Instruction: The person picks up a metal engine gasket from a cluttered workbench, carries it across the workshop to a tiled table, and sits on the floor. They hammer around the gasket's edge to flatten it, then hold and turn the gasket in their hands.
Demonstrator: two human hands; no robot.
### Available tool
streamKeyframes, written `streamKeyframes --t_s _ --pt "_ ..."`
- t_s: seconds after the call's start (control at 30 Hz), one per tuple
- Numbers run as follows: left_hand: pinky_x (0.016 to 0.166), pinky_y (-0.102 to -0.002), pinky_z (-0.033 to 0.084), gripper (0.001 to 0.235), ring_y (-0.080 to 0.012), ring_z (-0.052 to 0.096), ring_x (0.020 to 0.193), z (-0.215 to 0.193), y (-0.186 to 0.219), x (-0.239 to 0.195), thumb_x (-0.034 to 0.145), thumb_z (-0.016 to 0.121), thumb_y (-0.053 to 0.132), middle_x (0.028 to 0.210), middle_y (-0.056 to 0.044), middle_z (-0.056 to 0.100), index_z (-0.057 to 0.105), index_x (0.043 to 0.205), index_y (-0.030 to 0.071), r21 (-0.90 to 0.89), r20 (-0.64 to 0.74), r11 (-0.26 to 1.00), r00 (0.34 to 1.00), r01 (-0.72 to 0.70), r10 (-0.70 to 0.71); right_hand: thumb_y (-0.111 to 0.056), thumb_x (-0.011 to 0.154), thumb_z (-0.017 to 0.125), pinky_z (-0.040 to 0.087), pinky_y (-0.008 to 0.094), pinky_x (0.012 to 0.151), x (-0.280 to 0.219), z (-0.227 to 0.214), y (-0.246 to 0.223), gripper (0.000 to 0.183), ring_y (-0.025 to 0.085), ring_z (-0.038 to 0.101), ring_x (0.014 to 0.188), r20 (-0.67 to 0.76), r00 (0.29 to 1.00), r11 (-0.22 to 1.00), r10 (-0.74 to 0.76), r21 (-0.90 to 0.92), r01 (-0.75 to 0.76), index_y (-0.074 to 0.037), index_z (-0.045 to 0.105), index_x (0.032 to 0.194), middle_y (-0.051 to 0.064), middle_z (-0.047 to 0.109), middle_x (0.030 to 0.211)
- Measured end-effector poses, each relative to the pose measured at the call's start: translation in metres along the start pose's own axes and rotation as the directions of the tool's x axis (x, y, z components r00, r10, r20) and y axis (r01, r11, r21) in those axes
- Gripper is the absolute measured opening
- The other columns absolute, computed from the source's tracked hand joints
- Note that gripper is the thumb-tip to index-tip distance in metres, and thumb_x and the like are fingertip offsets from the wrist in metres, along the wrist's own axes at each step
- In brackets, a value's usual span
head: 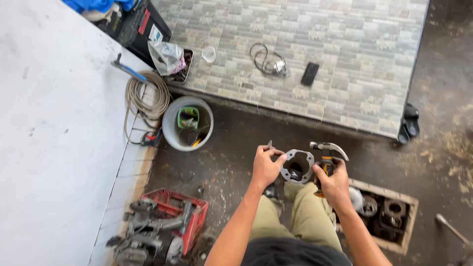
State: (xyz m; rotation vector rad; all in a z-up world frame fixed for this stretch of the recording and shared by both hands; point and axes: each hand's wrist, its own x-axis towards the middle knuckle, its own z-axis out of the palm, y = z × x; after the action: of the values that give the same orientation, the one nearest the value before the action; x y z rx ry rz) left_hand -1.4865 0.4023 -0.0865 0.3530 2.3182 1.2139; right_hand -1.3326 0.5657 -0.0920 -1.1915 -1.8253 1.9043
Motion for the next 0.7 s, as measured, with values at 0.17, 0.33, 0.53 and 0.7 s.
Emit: streamKeyframes --t_s 0.17,0.33,0.53,0.7 --pt "0.096 -0.046 0.055 0.017 -0.0392 0.065 0.114 0.015 -0.004 0.11 0.087 0.072 0.028 0.122 -0.01 0.057 0.079 0.098 0.017 0.065 0.017 0.998 1.0 -0.023 0.022 -0.013 0.094 0.077 0.053 0.038 0.047 0.119 0.028 0.023 0.045 0.025 0.065 0.048 -0.024 1.0 0.997 0.014 -0.071 -0.016 0.004 0.047 0.123 0.019 0.071 0.072" --pt "0.099 -0.05 0.053 0.018 -0.0437 0.062 0.118 0.054 -0.048 0.23 0.09 0.07 0.027 0.125 -0.013 0.054 0.078 0.102 0.016 0.084 0.036 0.996 0.999 -0.016 0.013 -0.006 0.093 0.074 0.054 0.04 0.054 0.232 0.056 0.062 0.041 0.027 0.064 0.055 -0.031 0.999 0.992 0.008 -0.129 -0.012 0.008 0.049 0.121 0.023 0.069 0.082" --pt "0.094 -0.047 0.056 0.018 -0.0411 0.064 0.112 0.121 -0.156 0.362 0.092 0.067 0.032 0.115 -0.01 0.056 0.075 0.103 0.02 0.066 -0.022 0.982 0.983 -0.179 0.18 -0.009 0.1 0.074 0.05 0.036 0.048 0.364 0.086 0.163 0.045 0.025 0.063 0.05 -0.033 0.996 0.987 -0.089 -0.135 0.084 0.006 0.043 0.128 0.016 0.065 0.075" --pt "0.091 -0.051 0.052 0.023 -0.0509 0.062 0.103 0.163 -0.23 0.456 0.097 0.051 0.015 0.102 -0.022 0.057 0.07 0.106 0.006 0.16 -0.112 0.885 0.883 -0.437 0.456 -0.017 0.094 0.085 0.054 0.042 0.072 0.454 0.104 0.262 0.058 0.03 0.068 0.078 -0.08 0.973 0.948 -0.218 -0.252 0.192 0.008 0.049 0.133 0.021 0.069 0.094"
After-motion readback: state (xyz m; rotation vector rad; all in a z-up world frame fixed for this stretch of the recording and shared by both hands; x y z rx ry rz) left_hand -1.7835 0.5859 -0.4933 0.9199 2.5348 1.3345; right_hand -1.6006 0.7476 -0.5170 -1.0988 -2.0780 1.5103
